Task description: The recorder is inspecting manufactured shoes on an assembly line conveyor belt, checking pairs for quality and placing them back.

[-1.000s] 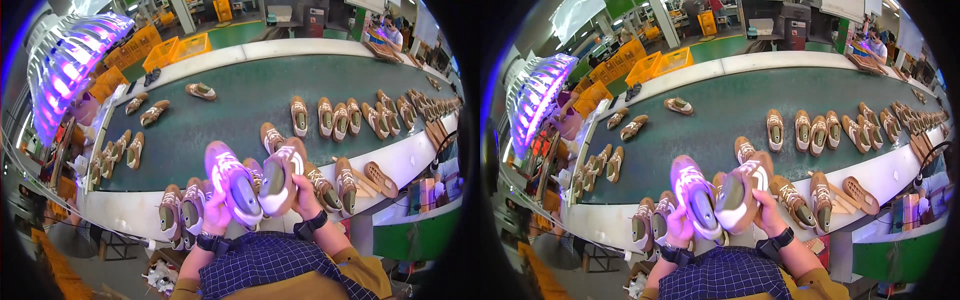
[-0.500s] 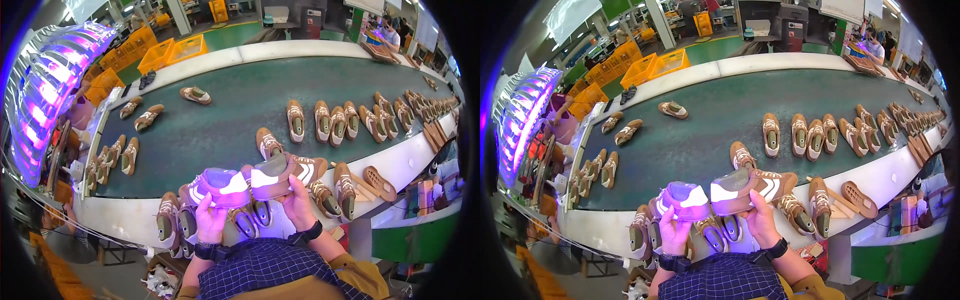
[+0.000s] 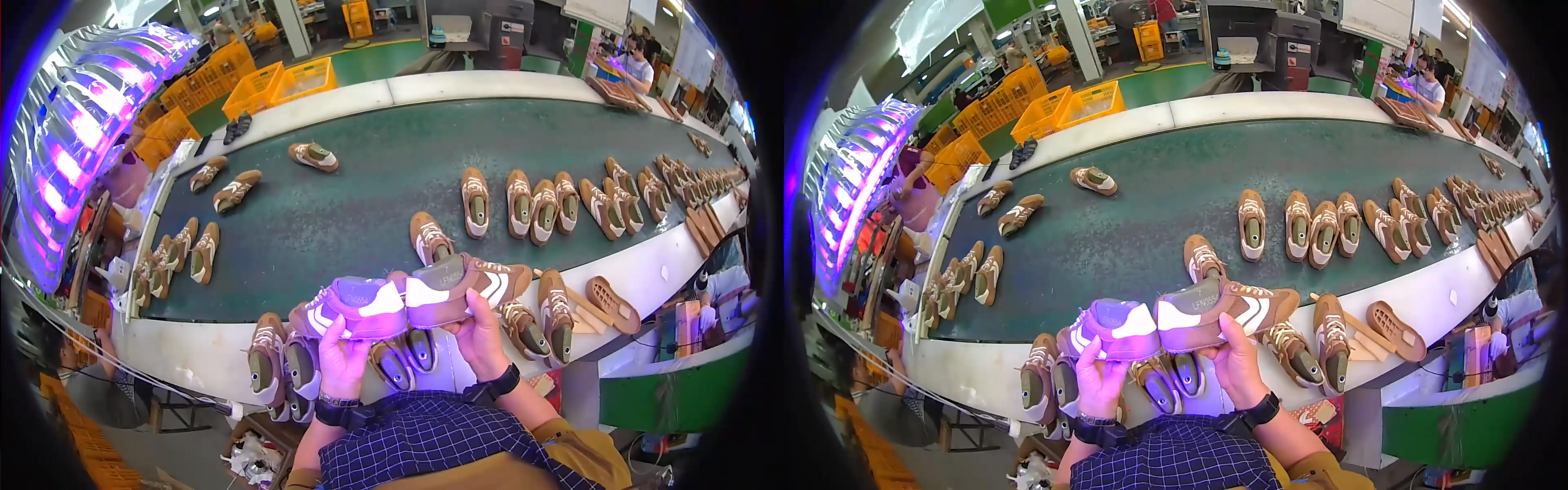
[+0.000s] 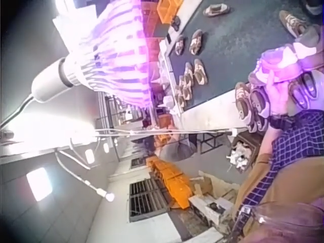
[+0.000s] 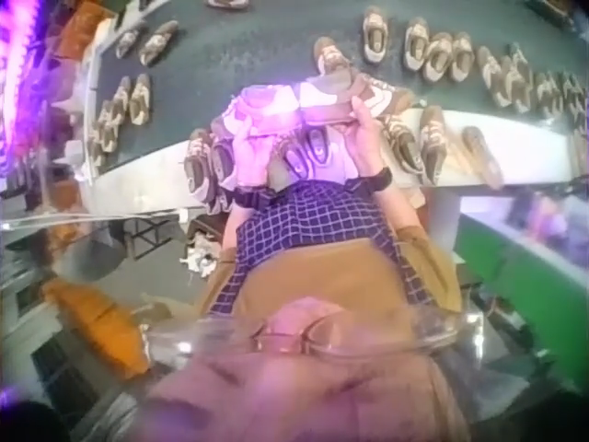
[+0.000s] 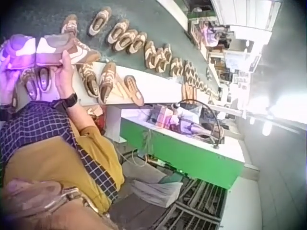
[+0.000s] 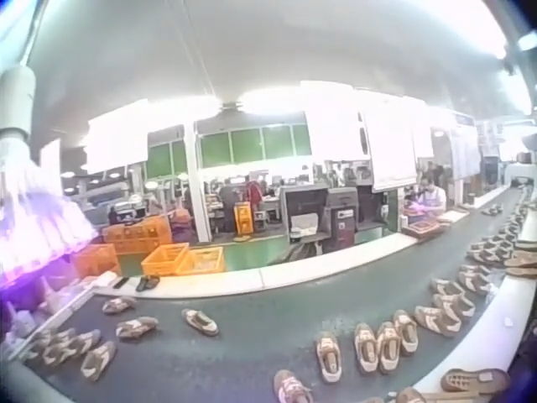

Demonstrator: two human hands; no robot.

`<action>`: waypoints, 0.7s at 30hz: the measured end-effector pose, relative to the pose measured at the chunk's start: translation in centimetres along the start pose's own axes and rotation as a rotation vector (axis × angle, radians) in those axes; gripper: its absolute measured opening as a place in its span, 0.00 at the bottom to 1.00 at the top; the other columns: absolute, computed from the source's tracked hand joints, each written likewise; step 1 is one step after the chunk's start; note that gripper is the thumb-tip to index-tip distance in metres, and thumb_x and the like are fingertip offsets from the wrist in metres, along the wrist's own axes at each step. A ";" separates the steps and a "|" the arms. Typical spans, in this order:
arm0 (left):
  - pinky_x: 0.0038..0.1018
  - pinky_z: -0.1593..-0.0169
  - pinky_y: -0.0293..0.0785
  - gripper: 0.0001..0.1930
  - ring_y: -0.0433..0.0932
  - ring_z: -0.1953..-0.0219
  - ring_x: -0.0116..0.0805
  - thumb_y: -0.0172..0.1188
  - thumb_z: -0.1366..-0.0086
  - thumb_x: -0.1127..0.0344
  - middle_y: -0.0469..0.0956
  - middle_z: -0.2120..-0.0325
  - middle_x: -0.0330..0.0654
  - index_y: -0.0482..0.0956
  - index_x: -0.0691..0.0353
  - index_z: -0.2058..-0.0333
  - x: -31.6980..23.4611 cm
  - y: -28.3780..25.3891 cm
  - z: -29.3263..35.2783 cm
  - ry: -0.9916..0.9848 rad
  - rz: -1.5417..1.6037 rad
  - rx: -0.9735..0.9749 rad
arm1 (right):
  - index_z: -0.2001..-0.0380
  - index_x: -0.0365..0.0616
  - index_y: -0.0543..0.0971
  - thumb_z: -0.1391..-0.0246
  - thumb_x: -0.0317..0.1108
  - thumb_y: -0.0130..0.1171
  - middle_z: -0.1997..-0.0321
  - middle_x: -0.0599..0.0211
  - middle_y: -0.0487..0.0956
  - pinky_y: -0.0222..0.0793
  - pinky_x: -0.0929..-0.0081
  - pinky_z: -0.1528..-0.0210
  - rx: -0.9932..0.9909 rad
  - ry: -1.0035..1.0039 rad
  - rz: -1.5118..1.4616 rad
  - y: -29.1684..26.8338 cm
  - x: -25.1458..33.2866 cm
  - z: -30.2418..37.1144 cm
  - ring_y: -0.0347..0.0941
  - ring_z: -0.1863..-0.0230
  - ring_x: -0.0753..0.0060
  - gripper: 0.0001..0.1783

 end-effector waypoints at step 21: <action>0.49 0.44 0.68 0.26 0.69 0.46 0.46 0.56 0.41 0.69 0.69 0.49 0.46 0.62 0.60 0.44 0.7 -0.3 -0.3 -0.018 0.017 -0.046 | 0.50 0.41 0.68 0.42 0.41 0.52 0.56 0.65 0.77 0.76 0.80 0.68 -0.031 -0.032 -0.014 -0.5 -0.5 -0.2 0.76 0.60 0.74 0.21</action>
Point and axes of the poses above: each hand's wrist, its own z-axis away from the middle knuckle, its own y-axis out of the palm, x = y × z, the point moved 1 cm from there along -z, towards the middle knuckle
